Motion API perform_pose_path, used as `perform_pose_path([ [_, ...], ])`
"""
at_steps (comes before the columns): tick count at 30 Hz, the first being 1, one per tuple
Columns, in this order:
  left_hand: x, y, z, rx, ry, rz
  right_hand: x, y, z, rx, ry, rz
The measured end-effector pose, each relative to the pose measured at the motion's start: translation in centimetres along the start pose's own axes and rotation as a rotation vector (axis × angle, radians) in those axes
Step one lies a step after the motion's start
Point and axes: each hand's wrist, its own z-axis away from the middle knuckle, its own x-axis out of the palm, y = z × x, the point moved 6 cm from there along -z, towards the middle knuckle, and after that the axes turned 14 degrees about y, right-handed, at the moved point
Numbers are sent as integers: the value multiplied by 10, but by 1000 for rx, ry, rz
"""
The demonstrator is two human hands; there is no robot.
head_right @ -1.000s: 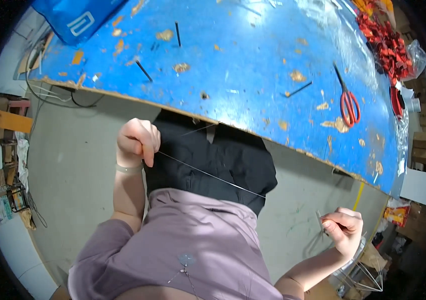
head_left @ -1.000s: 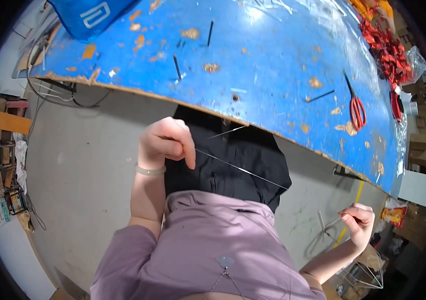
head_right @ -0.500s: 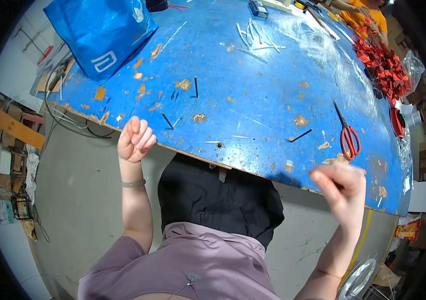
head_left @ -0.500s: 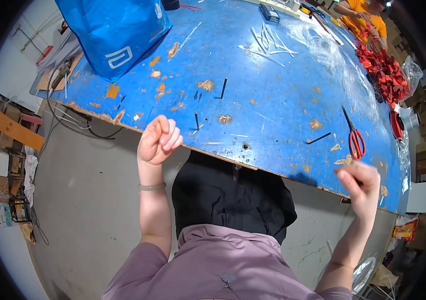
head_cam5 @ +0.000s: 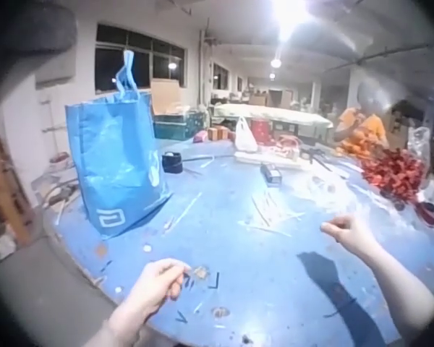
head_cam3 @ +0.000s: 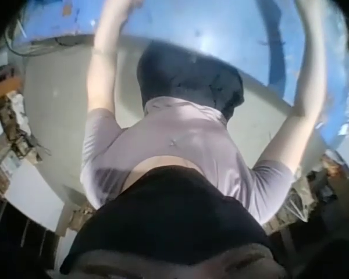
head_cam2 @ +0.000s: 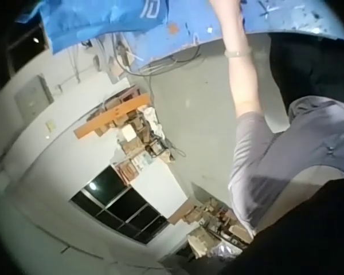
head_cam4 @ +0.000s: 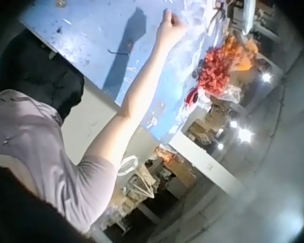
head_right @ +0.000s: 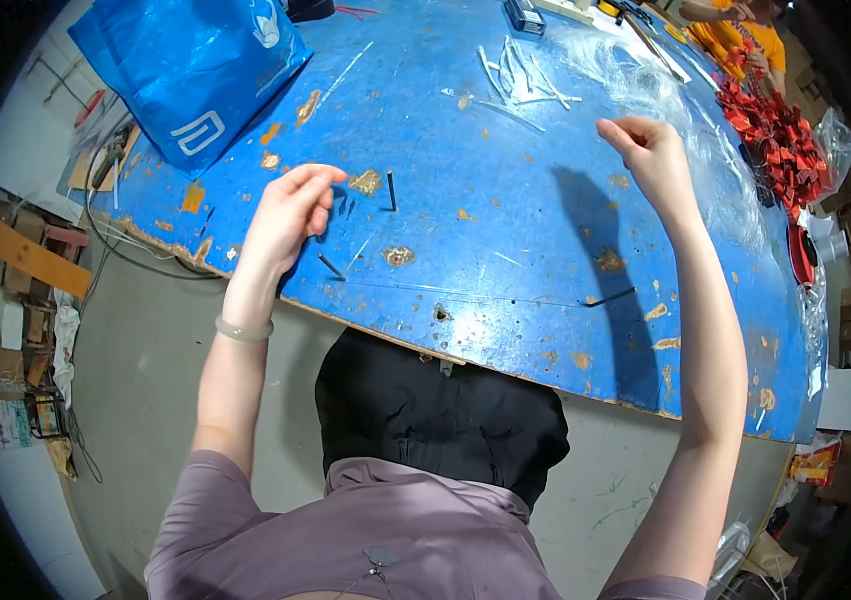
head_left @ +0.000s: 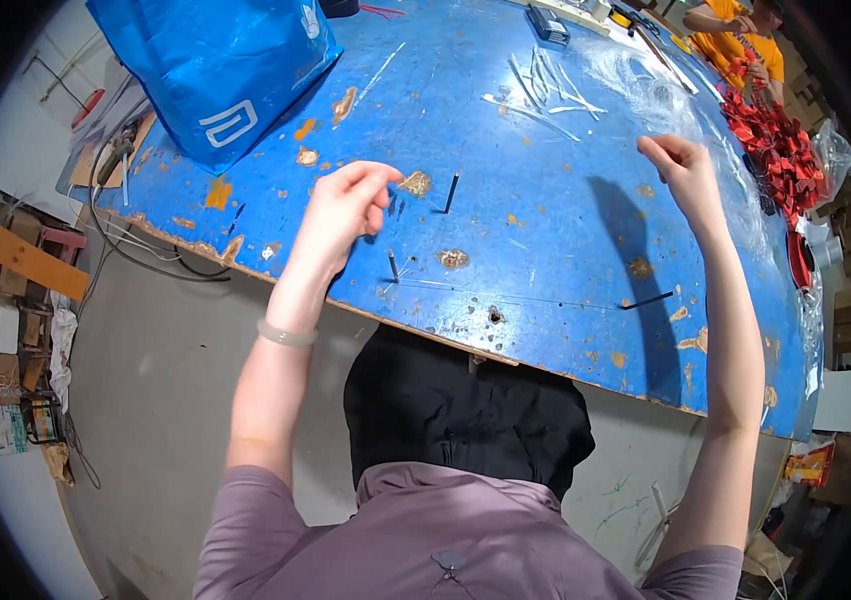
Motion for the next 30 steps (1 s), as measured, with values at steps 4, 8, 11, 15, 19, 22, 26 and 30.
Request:
perform_pose_path([
  [4, 36, 17, 7, 945, 27, -759, -2, 67, 11, 70, -116, 331],
  [8, 49, 19, 12, 1057, -153, -919, -36, 103, 64, 273, -150, 431],
  [11, 42, 22, 5, 916, -248, -778, -79, 121, 108, 350, -116, 419],
  [15, 40, 19, 6, 930, -322, -705, -115, 124, 170, 562, -88, 307],
  [19, 42, 23, 18, 1062, -351, -783, -158, 139, 234, 678, -56, 344],
  [22, 44, 28, 28, 1128, -369, -884, -177, 130, 278, 738, -54, 360],
  [26, 40, 36, 26, 1176, -357, -912, -205, 127, 350, 888, -38, 290],
  [30, 15, 83, 32, 995, -69, -512, -223, 135, 409, 979, 17, 151],
])
